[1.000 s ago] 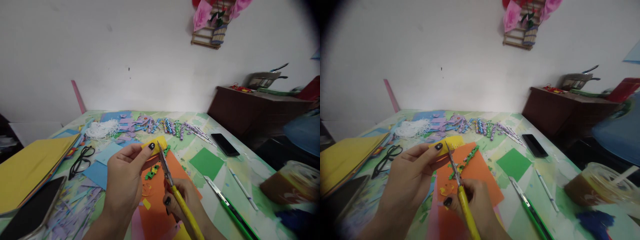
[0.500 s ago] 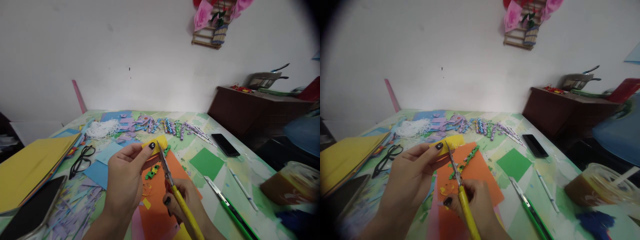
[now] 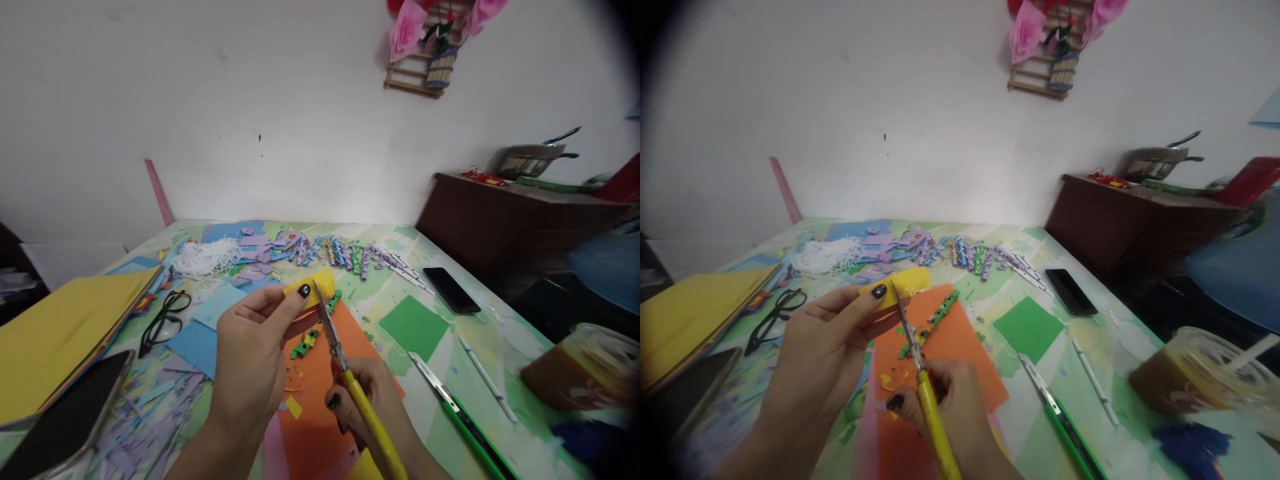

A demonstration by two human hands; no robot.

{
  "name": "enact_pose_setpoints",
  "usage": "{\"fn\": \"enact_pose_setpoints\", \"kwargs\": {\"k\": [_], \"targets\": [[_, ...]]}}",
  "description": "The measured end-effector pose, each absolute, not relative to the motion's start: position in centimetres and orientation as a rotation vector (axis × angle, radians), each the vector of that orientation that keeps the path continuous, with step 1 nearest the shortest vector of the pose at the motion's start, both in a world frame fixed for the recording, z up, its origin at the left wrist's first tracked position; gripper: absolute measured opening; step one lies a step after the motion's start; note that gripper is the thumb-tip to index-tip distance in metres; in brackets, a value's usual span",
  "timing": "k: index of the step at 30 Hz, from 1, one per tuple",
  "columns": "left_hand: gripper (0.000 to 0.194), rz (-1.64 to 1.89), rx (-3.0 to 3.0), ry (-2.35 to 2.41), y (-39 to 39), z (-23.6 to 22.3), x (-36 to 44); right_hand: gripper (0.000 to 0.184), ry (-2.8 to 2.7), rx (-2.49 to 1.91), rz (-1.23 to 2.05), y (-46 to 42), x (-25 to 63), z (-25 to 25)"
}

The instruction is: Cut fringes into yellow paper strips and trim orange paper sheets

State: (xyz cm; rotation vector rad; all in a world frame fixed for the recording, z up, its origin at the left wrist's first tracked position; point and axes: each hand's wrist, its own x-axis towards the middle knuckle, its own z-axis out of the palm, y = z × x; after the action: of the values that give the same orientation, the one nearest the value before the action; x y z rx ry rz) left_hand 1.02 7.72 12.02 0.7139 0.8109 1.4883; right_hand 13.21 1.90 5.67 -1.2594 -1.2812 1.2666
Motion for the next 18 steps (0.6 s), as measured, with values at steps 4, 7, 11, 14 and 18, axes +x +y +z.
{"fn": "enact_pose_setpoints", "kwargs": {"k": [4, 7, 11, 14, 18], "targets": [[0.014, 1.492, 0.717, 0.808, 7.65, 12.01, 1.0, 0.056, -1.259, -1.273, 1.272, 1.85, 13.15, 5.73], [0.014, 1.493, 0.719, 0.815, 7.65, 12.02, 1.0, 0.056, -1.246, -1.262, 1.285, 1.82, 13.09, 5.73], [0.015, 1.489, 0.725, 0.83, 7.68, 12.08, 1.0, 0.062, -1.263, -1.216, 1.305, 1.72, 12.99, 5.94], [0.016, 1.478, 0.728, 0.827, 7.71, 12.14, 1.01, 0.066, -1.284, -1.163, 1.317, 1.71, 12.95, 6.07], [0.016, 1.481, 0.718, 0.815, 7.72, 12.17, 1.02, 0.063, -1.291, -1.096, 1.317, 1.83, 12.97, 6.02]]}}
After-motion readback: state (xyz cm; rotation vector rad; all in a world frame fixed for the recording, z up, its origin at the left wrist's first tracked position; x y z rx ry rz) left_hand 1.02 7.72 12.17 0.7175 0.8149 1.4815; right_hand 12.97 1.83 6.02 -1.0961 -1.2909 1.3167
